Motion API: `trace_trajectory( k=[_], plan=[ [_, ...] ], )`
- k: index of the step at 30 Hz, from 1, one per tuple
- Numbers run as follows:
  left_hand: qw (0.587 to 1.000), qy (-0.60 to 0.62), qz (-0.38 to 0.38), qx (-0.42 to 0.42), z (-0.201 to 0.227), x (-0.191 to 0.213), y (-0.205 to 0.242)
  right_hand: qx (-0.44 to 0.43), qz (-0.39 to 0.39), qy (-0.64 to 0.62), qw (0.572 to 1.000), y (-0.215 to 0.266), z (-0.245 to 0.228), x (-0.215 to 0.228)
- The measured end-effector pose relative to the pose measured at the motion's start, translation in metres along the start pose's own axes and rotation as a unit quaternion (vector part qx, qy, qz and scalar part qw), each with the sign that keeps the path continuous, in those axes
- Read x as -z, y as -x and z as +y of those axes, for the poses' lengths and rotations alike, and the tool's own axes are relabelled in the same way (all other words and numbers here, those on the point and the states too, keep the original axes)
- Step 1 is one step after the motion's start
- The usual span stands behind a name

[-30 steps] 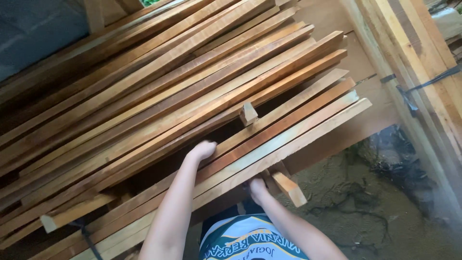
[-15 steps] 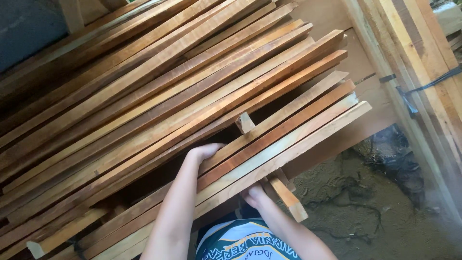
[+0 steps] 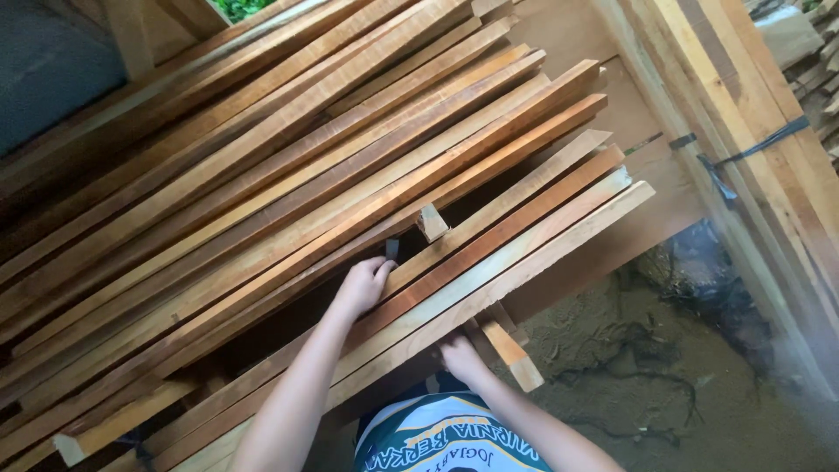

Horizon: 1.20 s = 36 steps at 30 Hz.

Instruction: The person bundles thin wooden planks using black plastic ties. They align the planks, wrap the ties around them, and secure them by twisting the ties with their hands. The person repeats this process for multiple bundles.

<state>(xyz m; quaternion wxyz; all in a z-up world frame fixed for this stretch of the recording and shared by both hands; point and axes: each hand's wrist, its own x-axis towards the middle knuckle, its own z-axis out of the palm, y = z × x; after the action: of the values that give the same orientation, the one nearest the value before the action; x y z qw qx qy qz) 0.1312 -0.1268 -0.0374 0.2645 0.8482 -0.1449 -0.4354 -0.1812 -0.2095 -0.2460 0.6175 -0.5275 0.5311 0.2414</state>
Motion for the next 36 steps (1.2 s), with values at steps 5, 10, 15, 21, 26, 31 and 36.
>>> trace_trajectory(
  k=[5,10,15,21,26,31,36],
  plan=[
    [0.971,0.081,0.177,-0.139,0.041,0.001,0.048,0.236,0.0,0.148,0.96,0.153,-0.102,0.041],
    [0.957,0.117,0.208,-0.168,0.065,0.007,0.065,0.324,0.008,0.19,0.927,0.203,-0.126,0.053],
    [0.949,0.126,0.2,-0.207,0.042,0.003,0.069,0.313,-0.124,0.027,0.941,0.226,-0.147,0.053],
    [0.962,0.135,0.176,-0.162,0.047,0.005,0.094,0.357,-0.09,-0.004,0.93,0.238,-0.197,0.048],
    [0.958,0.141,0.195,-0.158,0.014,-0.007,0.087,0.387,0.105,0.105,0.91,0.187,-0.202,0.013],
    [0.956,0.148,0.202,-0.151,0.008,-0.007,0.092,0.444,0.155,0.045,0.881,0.146,-0.203,-0.008],
    [0.938,0.095,0.236,-0.237,-0.01,-0.031,0.068,0.388,0.118,-0.08,0.91,0.154,-0.22,-0.013]
  ],
)
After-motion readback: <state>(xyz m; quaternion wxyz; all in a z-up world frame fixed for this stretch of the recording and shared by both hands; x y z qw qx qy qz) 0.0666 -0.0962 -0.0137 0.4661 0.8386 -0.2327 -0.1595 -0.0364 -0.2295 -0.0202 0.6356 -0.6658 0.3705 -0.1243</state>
